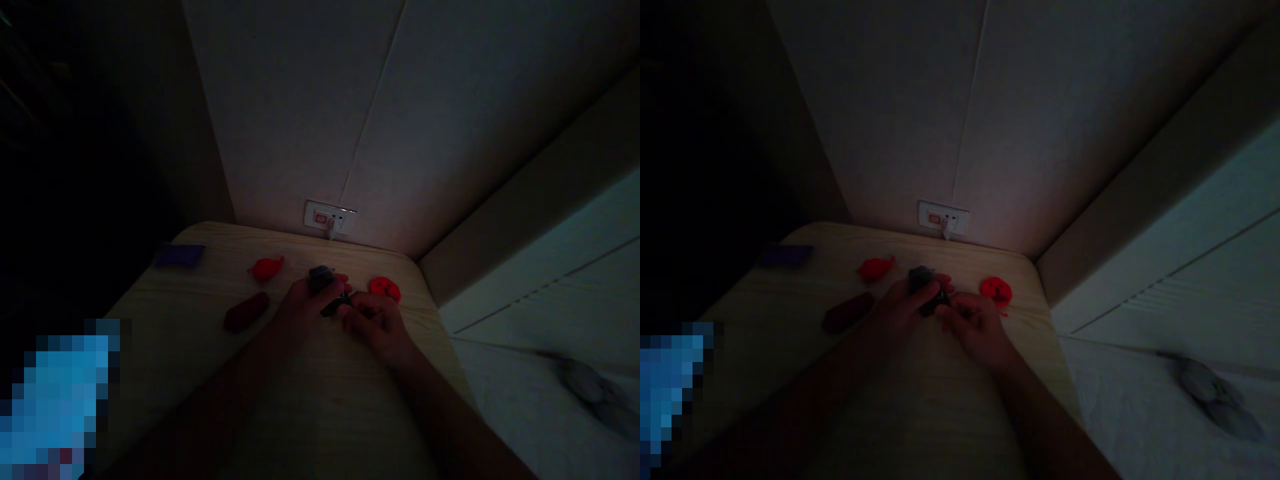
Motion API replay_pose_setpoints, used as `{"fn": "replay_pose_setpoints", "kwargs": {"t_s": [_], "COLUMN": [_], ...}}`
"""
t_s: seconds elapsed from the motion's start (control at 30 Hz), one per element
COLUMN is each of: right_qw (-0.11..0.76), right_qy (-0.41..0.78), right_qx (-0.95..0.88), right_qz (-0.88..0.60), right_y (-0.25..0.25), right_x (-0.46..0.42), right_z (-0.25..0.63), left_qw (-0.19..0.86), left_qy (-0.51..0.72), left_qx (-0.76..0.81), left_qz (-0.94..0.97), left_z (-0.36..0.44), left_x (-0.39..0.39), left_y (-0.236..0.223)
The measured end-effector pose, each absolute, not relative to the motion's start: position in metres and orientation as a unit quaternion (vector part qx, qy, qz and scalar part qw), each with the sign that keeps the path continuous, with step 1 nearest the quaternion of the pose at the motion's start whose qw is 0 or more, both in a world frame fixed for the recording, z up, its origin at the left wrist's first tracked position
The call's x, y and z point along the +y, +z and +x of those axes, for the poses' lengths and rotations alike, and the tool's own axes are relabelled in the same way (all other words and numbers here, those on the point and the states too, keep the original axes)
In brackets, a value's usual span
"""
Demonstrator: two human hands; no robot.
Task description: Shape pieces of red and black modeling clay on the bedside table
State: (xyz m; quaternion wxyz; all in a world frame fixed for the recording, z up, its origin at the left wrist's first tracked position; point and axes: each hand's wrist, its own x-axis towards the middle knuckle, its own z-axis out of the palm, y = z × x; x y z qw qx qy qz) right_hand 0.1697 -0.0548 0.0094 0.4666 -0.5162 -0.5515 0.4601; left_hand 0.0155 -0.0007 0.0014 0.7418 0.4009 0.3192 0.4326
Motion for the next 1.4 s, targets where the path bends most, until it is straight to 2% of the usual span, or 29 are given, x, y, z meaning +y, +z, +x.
{"fn": "replay_pose_setpoints", "kwargs": {"t_s": [0.27,0.4,0.5,0.6,0.8,1.13,1.4], "right_qw": [0.508,0.466,0.456,0.546,0.473,0.429,0.434], "right_qy": [0.428,0.41,0.322,0.203,0.081,0.067,0.085], "right_qx": [-0.542,-0.578,-0.605,-0.59,-0.753,-0.75,-0.769], "right_qz": [-0.515,-0.529,-0.568,-0.559,-0.451,-0.499,-0.462], "right_y": [-0.006,-0.01,0.0,0.015,0.03,0.028,0.031], "right_x": [-0.054,-0.051,-0.053,-0.061,-0.072,-0.07,-0.073], "right_z": [0.162,0.166,0.174,0.177,0.164,0.166,0.163], "left_qw": [0.696,0.603,0.518,0.449,0.398,0.315,0.311], "left_qy": [0.43,0.447,0.473,0.465,0.418,0.397,0.327], "left_qx": [0.249,0.279,0.322,0.343,0.337,0.405,0.437], "left_qz": [0.518,0.599,0.636,0.682,0.744,0.761,0.778], "left_z": [0.016,0.014,0.011,0.009,0.006,0.004,0.003], "left_x": [-0.012,-0.011,-0.009,-0.007,-0.007,-0.007,-0.01], "left_y": [0.012,0.007,0.003,-0.001,-0.003,0.001,0.005]}}
